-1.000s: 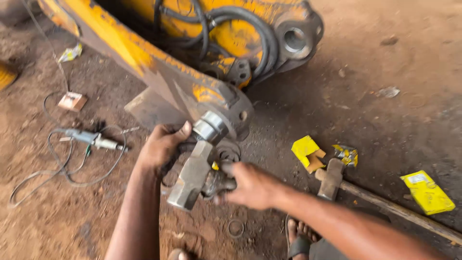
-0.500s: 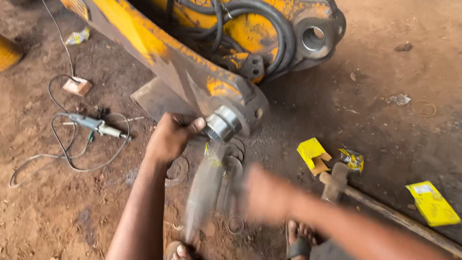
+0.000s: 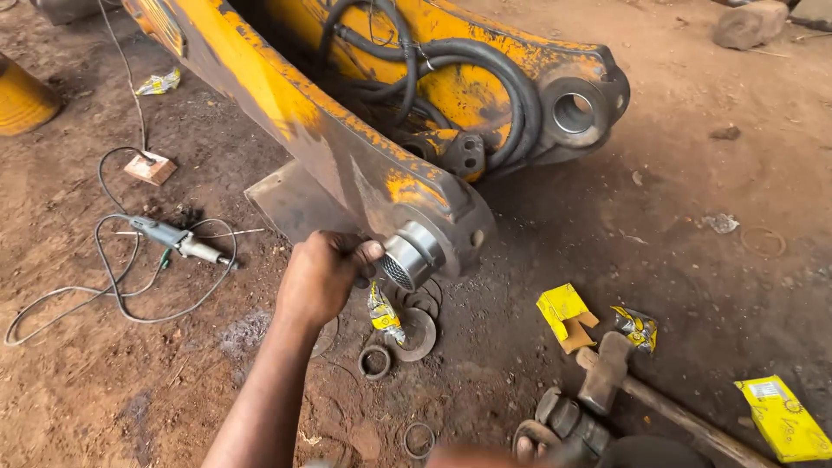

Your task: Grinding the internal surface of a machinery joint and installing a new bushing using a hammer.

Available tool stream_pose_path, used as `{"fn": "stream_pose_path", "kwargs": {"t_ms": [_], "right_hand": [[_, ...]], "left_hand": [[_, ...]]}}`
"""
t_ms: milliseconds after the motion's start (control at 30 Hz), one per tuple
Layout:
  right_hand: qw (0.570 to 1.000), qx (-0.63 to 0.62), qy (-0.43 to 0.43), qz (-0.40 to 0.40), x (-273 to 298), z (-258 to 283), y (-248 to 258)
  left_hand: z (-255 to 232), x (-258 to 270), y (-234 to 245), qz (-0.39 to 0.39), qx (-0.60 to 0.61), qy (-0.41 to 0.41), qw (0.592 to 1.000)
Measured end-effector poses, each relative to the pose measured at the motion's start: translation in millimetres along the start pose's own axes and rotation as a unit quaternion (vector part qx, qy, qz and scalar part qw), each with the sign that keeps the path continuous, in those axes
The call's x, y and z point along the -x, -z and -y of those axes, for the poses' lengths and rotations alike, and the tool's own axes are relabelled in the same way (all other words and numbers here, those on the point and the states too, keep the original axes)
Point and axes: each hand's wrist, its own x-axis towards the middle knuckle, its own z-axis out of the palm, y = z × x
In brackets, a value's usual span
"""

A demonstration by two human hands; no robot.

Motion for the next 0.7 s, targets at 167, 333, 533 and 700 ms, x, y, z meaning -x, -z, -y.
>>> {"fn": "stream_pose_path", "kwargs": {"t_ms": [167, 333, 533, 700], "right_hand": [[0.996, 0.006, -0.089, -0.028, 9, -19, -21], [0.983, -0.081, -0.161, 0.024, 38, 30, -27], [0.999, 0.028, -0.006, 0.017, 35, -21, -65], [0.997, 0.014, -0.057, 0.051, 38, 8, -64]], "left_hand": [[14, -1, -11, -0.022, -0.041, -0.066, 0.997], [22, 3, -12, -0.044, -0.012, -0.026, 0.999], [22, 54, 35, -0.081, 0.018, 0.043, 0.996], [40, 142, 24, -0.257, 0.09, 0.004, 0.962]]}}
